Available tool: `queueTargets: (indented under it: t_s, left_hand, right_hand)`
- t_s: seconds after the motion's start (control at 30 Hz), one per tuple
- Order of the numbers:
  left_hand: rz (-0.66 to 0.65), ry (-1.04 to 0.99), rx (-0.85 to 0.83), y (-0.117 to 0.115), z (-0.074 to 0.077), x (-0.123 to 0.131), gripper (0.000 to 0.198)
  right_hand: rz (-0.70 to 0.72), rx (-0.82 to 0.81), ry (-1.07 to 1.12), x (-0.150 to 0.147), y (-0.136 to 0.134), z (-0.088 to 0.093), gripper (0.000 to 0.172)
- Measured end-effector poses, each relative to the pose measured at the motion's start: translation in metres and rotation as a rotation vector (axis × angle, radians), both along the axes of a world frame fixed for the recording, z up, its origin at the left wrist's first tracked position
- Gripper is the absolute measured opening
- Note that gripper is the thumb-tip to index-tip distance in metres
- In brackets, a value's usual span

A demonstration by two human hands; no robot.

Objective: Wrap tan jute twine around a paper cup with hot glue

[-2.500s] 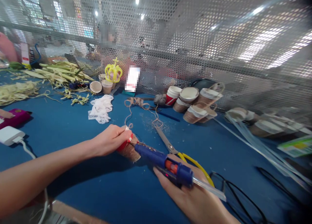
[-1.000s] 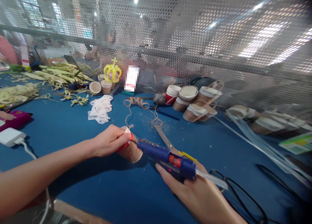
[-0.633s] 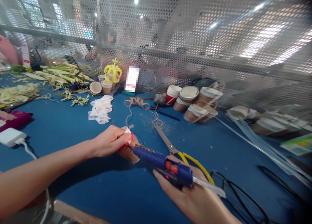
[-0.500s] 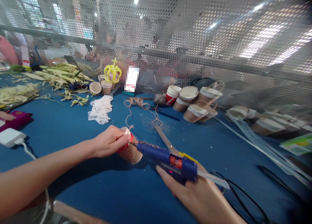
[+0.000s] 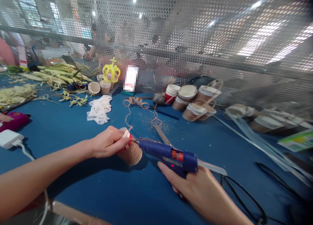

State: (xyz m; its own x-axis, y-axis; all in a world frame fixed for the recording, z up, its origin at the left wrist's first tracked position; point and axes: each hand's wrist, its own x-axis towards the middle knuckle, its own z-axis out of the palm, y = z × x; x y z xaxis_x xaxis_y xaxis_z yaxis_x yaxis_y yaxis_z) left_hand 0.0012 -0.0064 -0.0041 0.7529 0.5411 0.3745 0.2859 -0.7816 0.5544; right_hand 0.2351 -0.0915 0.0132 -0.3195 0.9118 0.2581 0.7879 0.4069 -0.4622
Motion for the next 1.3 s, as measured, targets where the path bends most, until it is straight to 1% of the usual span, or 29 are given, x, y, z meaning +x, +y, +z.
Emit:
queueTargets:
  t_s: [0.1,0.2,0.3,0.47,0.6,0.77,0.87,1.0,1.13,1.3]
  left_hand:
    - [-0.001,0.02,-0.005,0.0,0.0,0.0,0.046]
    - [0.0,0.008,0.01,0.0,0.001,0.0,0.049]
    - [-0.004,0.004,0.009,0.0,0.001,0.0,0.049]
    - [0.0,-0.015,-0.008,0.001,0.0,0.0,0.047]
    - [-0.01,-0.028,-0.019,0.0,0.0,0.0,0.046]
    - [-0.018,-0.04,-0.015,-0.001,0.0,0.0,0.048]
    - [-0.024,-0.043,-0.004,-0.001,0.001,0.0,0.05]
    - [-0.027,-0.045,-0.012,-0.002,0.001,-0.001,0.05]
    - [-0.047,-0.055,-0.025,-0.001,0.001,-0.001,0.048]
    - [-0.02,-0.069,0.062,-0.001,-0.001,-0.001,0.053]
  right_hand:
    - [0.026,0.012,0.005,0.001,0.001,0.002,0.024]
    - [0.065,-0.028,-0.018,0.0,0.003,0.009,0.023]
    - [0.066,-0.061,0.004,-0.005,0.004,0.017,0.021]
    - [-0.065,-0.104,0.1,-0.018,0.002,0.022,0.018]
    - [-0.09,-0.151,0.139,-0.022,0.001,0.022,0.014]
    - [-0.119,-0.149,0.219,-0.019,0.0,0.011,0.011]
    - [-0.114,-0.154,0.226,-0.019,-0.002,0.008,0.01]
    - [-0.135,-0.171,0.203,-0.021,-0.005,0.013,0.012]
    - [-0.105,-0.189,0.181,-0.022,-0.003,0.018,0.017]
    - [-0.081,-0.229,0.13,-0.017,0.002,0.021,0.014]
